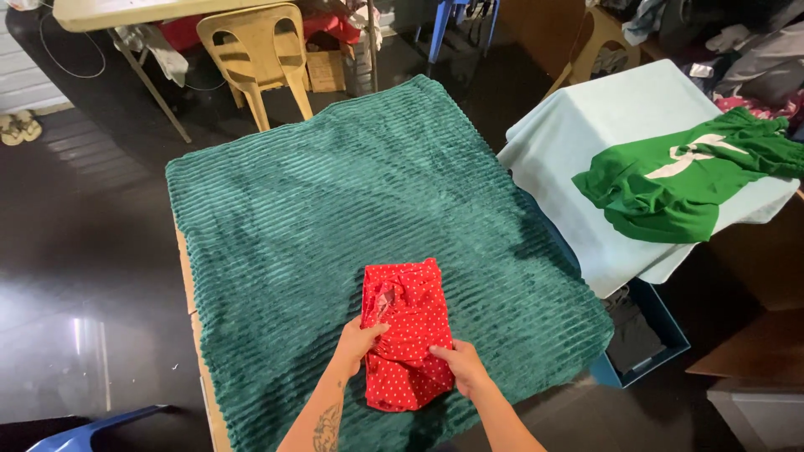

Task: Folding various shorts and placing them into a plastic storage drawer.

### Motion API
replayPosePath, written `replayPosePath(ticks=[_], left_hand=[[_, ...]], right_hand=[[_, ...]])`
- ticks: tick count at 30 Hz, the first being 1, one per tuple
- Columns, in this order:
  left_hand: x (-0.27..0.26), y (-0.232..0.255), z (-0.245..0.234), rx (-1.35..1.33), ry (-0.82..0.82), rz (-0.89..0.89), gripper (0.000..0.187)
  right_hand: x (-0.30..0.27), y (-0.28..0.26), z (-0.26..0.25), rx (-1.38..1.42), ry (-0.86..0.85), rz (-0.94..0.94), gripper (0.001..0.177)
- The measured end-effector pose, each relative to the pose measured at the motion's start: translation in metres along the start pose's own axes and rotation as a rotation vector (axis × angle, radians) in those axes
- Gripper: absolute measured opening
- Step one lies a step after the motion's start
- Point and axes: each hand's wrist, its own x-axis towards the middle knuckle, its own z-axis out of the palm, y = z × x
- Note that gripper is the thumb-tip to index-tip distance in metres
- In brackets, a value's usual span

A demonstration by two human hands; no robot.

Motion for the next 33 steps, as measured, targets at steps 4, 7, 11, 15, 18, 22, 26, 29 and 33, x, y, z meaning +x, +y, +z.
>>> replayPosePath(ticks=[4,7,11,15,18,22,26,29,33], left_hand=[[-0.016,0.004,0.006,-0.064,-0.009,-0.036,0.036],[-0.011,-0.018,0.004,-0.139,-0.021,-0.021,0.039],[-0.041,-0.004,0.016,-0.516,-0.117,-0.237,0.05],[-0.074,0.007,0.025,-0.691,-0.258,-0.332,0.062],[-0.078,-0.001,0.028,-0.617,-0.289,-0.325,0.06],[-0.077,-0.015,0.039,-0.688,-0.366,-0.425,0.063],[-0.045,-0.046,0.047,-0.738,-0.252,-0.405,0.051],[-0.025,-0.064,0.05,-0.704,-0.068,-0.375,0.033],[-0.016,-0.076,0.051,-0.789,-0.084,-0.346,0.024]], right_hand=[[-0.021,-0.019,0.006,0.156,-0.01,0.111,0.028],[-0.031,-0.024,0.009,0.292,-0.079,0.138,0.033],[-0.037,-0.025,0.01,0.369,-0.158,0.113,0.037],[-0.058,-0.038,0.023,0.332,-0.144,0.12,0.037],[-0.034,-0.004,-0.005,0.274,-0.199,0.078,0.032],[-0.046,-0.01,0.003,0.265,-0.14,0.1,0.029],[-0.038,0.004,-0.006,0.309,-0.207,0.097,0.029],[-0.03,0.014,-0.009,0.445,-0.129,0.135,0.045],[-0.045,0.008,0.013,0.728,-0.08,0.148,0.064]])
